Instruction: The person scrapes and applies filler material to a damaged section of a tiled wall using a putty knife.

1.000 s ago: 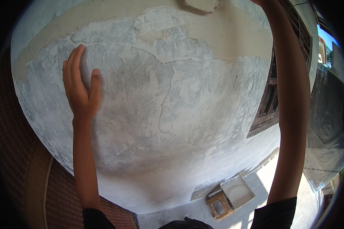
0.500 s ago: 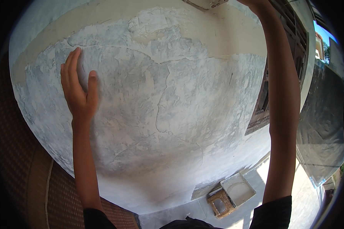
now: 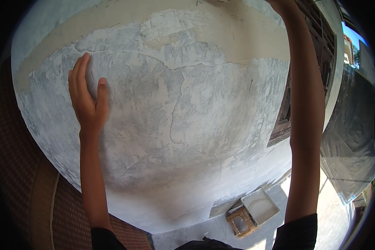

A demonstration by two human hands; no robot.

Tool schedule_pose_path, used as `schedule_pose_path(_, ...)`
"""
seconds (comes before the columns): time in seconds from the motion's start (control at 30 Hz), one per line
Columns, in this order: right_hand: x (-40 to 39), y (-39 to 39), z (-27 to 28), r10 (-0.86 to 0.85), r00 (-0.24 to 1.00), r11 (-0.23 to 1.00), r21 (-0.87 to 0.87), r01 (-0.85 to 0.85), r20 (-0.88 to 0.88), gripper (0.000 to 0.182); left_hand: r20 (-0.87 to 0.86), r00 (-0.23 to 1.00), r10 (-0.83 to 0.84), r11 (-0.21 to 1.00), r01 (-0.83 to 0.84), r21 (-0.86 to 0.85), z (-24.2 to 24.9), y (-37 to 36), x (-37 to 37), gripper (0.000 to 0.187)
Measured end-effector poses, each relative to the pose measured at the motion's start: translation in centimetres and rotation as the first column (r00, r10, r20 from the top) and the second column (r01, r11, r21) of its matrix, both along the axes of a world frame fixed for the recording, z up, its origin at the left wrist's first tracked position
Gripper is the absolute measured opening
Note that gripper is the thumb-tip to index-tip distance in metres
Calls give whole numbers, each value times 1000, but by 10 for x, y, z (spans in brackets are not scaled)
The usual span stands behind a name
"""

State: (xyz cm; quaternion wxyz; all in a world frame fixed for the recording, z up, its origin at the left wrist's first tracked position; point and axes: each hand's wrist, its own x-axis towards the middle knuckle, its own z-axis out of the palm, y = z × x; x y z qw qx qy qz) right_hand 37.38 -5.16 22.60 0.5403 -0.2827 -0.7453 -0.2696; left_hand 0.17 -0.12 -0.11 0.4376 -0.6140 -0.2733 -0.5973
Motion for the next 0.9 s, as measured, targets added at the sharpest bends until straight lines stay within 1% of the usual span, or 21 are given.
schedule_pose_path(0.07,-4,6,-1,210,975,961,-169,-220,-75,24,1,1000,4,1000,-4,-10,-1,0,0,53)
schedule_pose_path(0.1,-3,4,-3,204,979,954,-227,-198,4,22,1,1000,7,1000,-7,-9,-1,0,-1,53)
schedule_pose_path(0.13,-3,9,-1,205,979,954,-226,-199,4,22,0,1000,10,1000,-10,-5,-1,1,-1,53)
schedule_pose_path(0.2,-5,22,2,223,969,942,-278,-186,105,24,-2,1000,6,1000,-6,-4,-1,1,0,53)
schedule_pose_path(0.23,-2,24,3,224,969,942,-278,-188,105,24,-4,1000,4,1000,-4,1,0,1,-1,53)
schedule_pose_path(0.33,-4,13,-5,117,993,937,-333,-104,18,24,-10,1000,-10,1000,10,0,0,1,-2,53)
schedule_pose_path(0.37,-1,19,-3,117,993,937,-332,-104,20,24,-9,1000,-10,1000,10,0,0,1,-2,53)
schedule_pose_path(0.43,7,34,1,208,976,918,-356,-175,58,26,-3,1000,-14,1000,14,3,0,1,-1,53)
schedule_pose_path(0.47,11,36,3,208,976,918,-357,-174,58,26,-2,1000,-14,1000,14,1,0,1,-1,53)
schedule_pose_path(0.53,19,39,5,140,990,914,-386,-122,18,29,2,1000,-27,1000,27,-7,0,1,-1,53)
schedule_pose_path(0.57,24,38,5,141,990,914,-386,-123,18,29,2,1000,-26,1000,26,-6,0,0,0,53)
schedule_pose_path(0.63,32,34,6,91,996,916,-394,-78,14,27,1,1000,23,1000,-23,9,0,-2,2,55)
schedule_pose_path(0.67,35,30,8,94,995,916,-392,-80,16,27,3,1000,26,1000,-26,11,0,-2,1,55)
schedule_pose_path(0.77,36,25,5,139,985,931,-327,-164,-99,24,3,1000,1,1000,-1,4,0,-1,1,55)
schedule_pose_path(0.8,33,28,5,139,985,931,-327,-165,-100,24,5,1000,-1,1000,1,4,0,-1,1,54)
schedule_pose_path(0.87,25,31,4,188,982,901,-400,-170,4,25,5,1000,-10,1000,10,0,-1,0,2,54)
schedule_pose_path(0.9,22,32,2,154,988,912,-381,-151,-23,23,4,1000,1,1000,-1,8,0,0,2,54)
